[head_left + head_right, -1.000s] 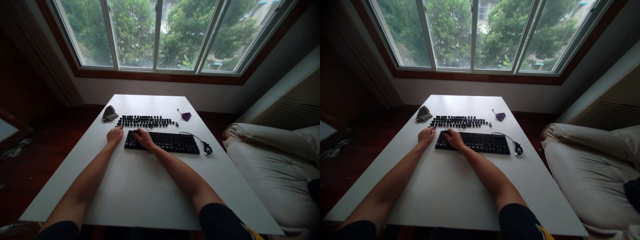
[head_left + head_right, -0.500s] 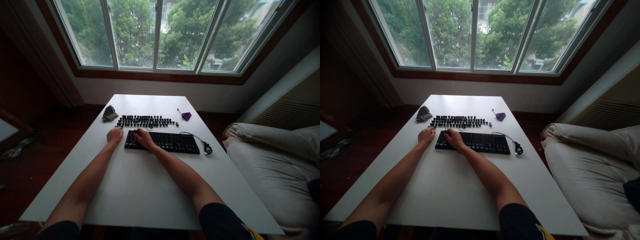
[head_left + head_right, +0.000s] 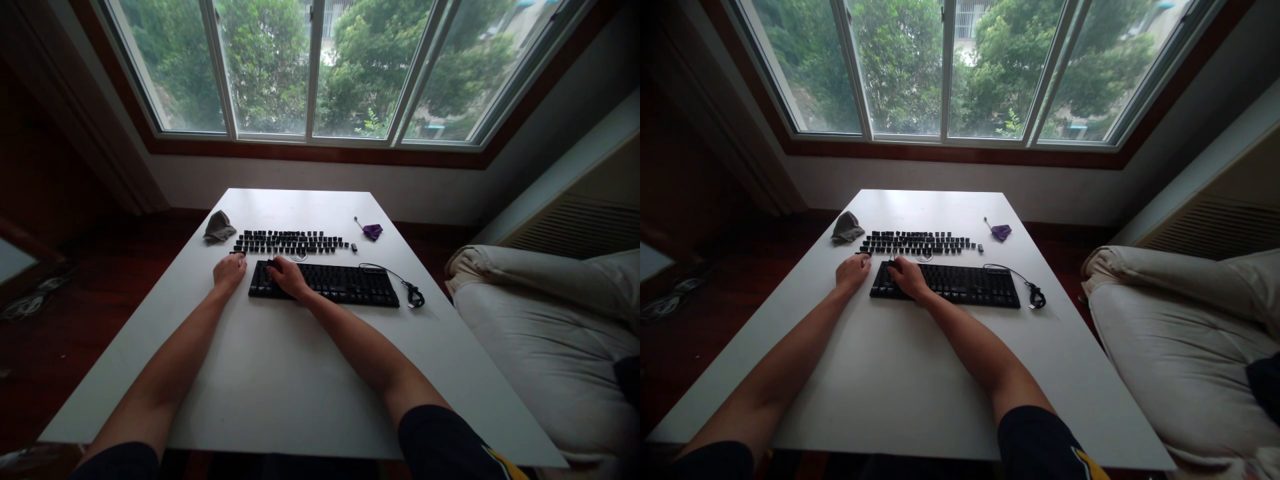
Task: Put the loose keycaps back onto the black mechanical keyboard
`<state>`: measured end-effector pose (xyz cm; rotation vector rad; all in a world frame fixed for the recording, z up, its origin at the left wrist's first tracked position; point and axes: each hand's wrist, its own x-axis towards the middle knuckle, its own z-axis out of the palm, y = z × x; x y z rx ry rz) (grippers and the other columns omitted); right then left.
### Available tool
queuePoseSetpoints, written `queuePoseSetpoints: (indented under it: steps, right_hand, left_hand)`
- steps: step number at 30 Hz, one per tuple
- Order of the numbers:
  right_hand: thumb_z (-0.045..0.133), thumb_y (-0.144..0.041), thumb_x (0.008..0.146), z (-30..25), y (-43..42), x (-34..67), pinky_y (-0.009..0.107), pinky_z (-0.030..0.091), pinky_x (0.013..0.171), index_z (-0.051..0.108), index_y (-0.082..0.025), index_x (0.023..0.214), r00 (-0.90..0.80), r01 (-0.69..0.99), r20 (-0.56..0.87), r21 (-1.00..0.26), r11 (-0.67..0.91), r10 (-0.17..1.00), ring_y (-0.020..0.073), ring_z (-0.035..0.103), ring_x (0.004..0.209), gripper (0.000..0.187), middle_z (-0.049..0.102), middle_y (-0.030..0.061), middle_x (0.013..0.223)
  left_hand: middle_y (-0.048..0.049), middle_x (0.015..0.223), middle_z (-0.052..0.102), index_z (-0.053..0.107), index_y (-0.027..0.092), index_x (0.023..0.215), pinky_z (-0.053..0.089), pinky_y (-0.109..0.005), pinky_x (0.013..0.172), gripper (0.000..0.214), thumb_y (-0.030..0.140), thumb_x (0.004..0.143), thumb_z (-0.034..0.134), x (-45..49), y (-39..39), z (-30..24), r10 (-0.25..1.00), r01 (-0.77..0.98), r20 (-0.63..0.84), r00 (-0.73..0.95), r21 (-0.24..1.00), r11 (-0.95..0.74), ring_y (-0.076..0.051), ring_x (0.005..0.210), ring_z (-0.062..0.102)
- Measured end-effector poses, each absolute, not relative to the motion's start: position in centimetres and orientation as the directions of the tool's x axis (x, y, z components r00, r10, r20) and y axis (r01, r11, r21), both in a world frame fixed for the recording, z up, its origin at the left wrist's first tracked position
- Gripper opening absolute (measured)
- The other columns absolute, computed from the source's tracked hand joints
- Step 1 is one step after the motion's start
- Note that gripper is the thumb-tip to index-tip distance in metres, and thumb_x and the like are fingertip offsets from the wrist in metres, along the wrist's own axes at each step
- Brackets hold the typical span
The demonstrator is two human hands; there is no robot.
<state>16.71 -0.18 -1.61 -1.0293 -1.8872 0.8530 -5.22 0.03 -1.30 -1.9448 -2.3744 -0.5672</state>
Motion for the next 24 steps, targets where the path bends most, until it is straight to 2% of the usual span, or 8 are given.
queuePoseSetpoints:
  steps: [24]
  right_hand:
    - [0.057, -0.039, 0.088, -0.93, -0.54, 16.79, 0.025, 0.040, 0.060, 0.052, -0.023, 0.080, -0.338, 0.362, 0.298, -0.835, 0.416, 0.893, 0.0166, 0.058, 0.064, 0.019, 0.060, -0.0025, 0.067]
  left_hand:
    - [-0.0082, 0.113, 0.072, 0.071, 0.025, 0.115, 0.050, -0.034, 0.087, 0.036, 0.039, 0.092, 0.047, -5.47, 0.21, -1.39, 0.955, 0.948, 0.209, -0.209, 0.283, 0.146, -0.026, 0.102, 0.065]
